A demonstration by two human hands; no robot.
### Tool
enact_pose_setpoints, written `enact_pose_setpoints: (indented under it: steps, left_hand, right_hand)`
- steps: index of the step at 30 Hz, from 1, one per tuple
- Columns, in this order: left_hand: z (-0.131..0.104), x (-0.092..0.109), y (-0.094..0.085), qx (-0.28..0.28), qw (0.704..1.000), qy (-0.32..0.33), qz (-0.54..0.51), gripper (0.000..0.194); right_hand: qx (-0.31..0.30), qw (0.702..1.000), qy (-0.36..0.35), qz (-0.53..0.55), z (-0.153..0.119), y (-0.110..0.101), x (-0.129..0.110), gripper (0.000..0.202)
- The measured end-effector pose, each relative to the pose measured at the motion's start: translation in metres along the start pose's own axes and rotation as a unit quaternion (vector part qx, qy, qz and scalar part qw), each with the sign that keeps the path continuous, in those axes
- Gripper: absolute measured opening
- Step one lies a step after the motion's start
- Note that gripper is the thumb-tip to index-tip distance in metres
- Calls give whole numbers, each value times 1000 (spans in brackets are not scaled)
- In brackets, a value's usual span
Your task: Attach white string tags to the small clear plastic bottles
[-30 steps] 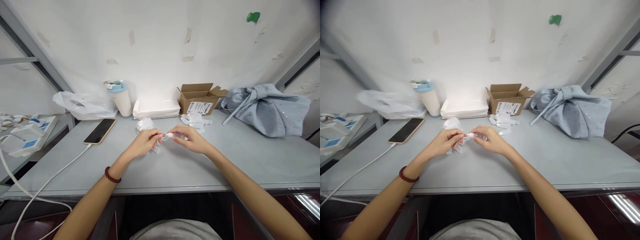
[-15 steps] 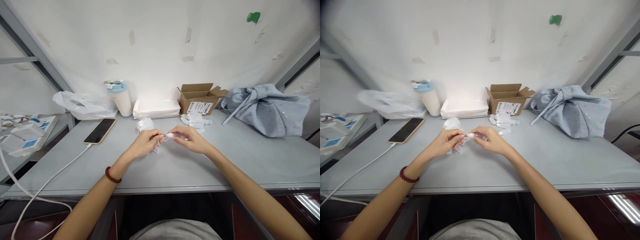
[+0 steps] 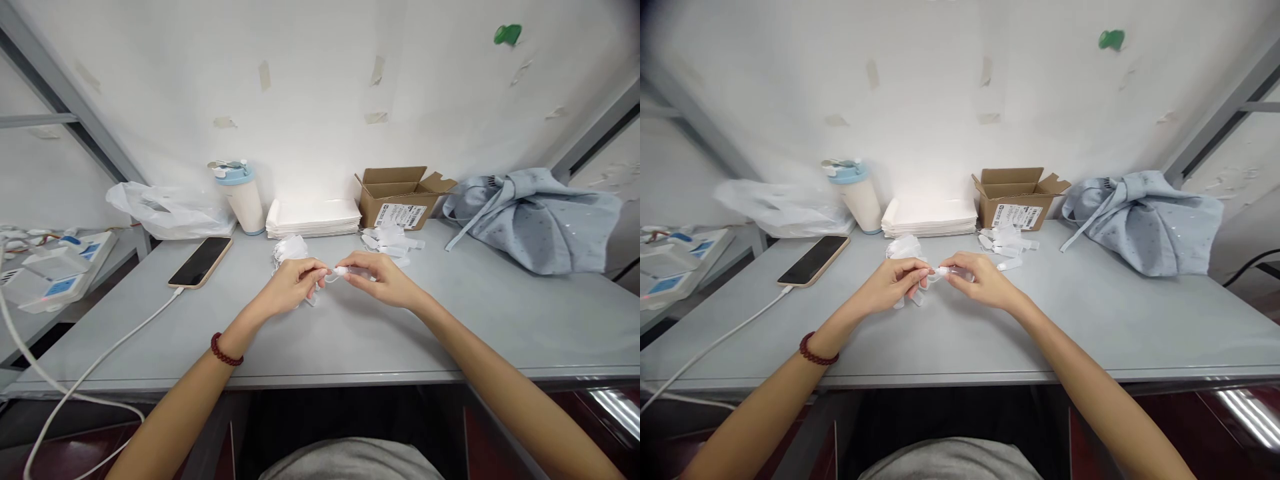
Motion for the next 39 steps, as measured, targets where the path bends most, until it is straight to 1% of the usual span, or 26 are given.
enact_pose_setpoints:
  steps: [6,9,13,22,30,33,37,39]
  left_hand:
    - [0,-5,3,-6,1000,7,2,26]
    - [1,-6,5,0,1000,19,19,27]
    - [2,-5,9,13,998,35,55,27]
    - [2,-2,13,30,992,65,100,25]
    - [3,-2,12,44,987,91,127,26]
    - [3,-2,9,60,990,82,102,24]
    - [2,-5,5,88,995,38,24,24]
    - [2,-5,3,96,995,18,5,24]
  right_hand:
    - [-3,1000,-18,-22,0,1,1,22]
    - [-11,999,-27,-32,0,1,0,24]
    - [-16,998,-34,-42,0,1,-2,27]
    - [-18,998,-34,-43,0,6,-4,24]
    - [-6,998,-45,-51,0,8,-1,24]
    - [12,997,-53,-49,1,5,0,23]
    - [42,996,-59,-47,1,-1,2,23]
    - [51,996,-58,-47,1,-3,2,22]
Point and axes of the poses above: each hand's wrist, its own z-axis towards the middle knuckle, its own y-axis out of the palm, x = y × z, the point moved 3 cm from there along z, towards the middle knuckle, and after that the axes turned 9 degrees about z, right-handed, at the moved point
